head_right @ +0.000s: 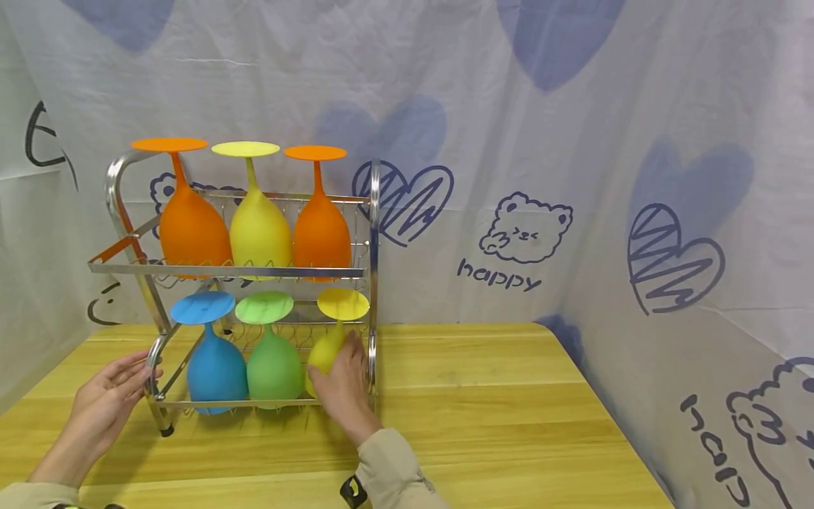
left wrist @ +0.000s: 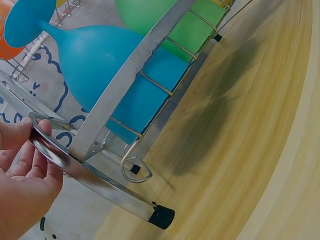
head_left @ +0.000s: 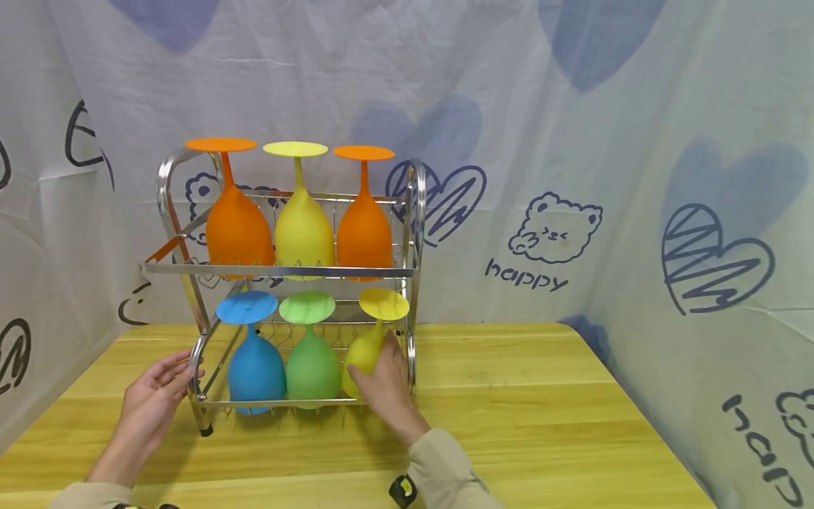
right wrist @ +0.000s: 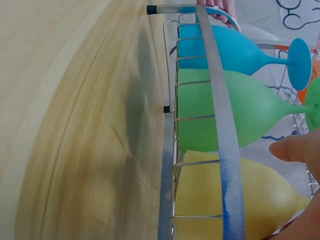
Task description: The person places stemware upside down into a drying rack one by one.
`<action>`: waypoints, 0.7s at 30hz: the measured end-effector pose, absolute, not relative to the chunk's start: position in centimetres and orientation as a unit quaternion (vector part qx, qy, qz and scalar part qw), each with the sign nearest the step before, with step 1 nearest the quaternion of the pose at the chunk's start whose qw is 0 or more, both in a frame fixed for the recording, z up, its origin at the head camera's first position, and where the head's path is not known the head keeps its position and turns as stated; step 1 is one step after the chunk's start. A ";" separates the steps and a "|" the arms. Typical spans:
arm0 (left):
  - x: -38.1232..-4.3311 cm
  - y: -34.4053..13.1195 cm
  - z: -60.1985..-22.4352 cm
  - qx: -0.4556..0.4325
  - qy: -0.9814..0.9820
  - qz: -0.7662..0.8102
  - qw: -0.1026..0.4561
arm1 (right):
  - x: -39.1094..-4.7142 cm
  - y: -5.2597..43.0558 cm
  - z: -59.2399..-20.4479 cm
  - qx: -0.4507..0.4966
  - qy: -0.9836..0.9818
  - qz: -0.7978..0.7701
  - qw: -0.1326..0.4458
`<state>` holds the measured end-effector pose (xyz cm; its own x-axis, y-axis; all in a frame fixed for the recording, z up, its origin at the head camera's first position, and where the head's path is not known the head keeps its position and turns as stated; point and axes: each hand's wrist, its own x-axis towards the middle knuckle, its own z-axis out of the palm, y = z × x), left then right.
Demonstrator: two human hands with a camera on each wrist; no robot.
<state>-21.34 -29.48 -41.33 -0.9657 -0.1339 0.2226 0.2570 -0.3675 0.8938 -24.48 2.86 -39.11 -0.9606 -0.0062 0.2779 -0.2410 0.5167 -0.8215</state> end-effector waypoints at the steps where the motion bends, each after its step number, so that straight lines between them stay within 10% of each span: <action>1: -21.3 -29.5 -41.3 -0.055 -0.551 -0.824 0.119 | -24.4 2.9 -39.1 0.074 -0.862 0.487 0.120; 21: -20.9 -29.3 -40.7 0.023 -0.670 -0.730 0.134 | -21.5 4.4 -37.6 0.140 -0.856 0.485 0.113</action>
<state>-20.90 -29.33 -40.72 -0.9630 -0.2263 0.1461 0.1649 -0.0662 0.9841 -21.47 4.45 -37.58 -0.9355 -0.1300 0.3284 -0.3485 0.4911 -0.7983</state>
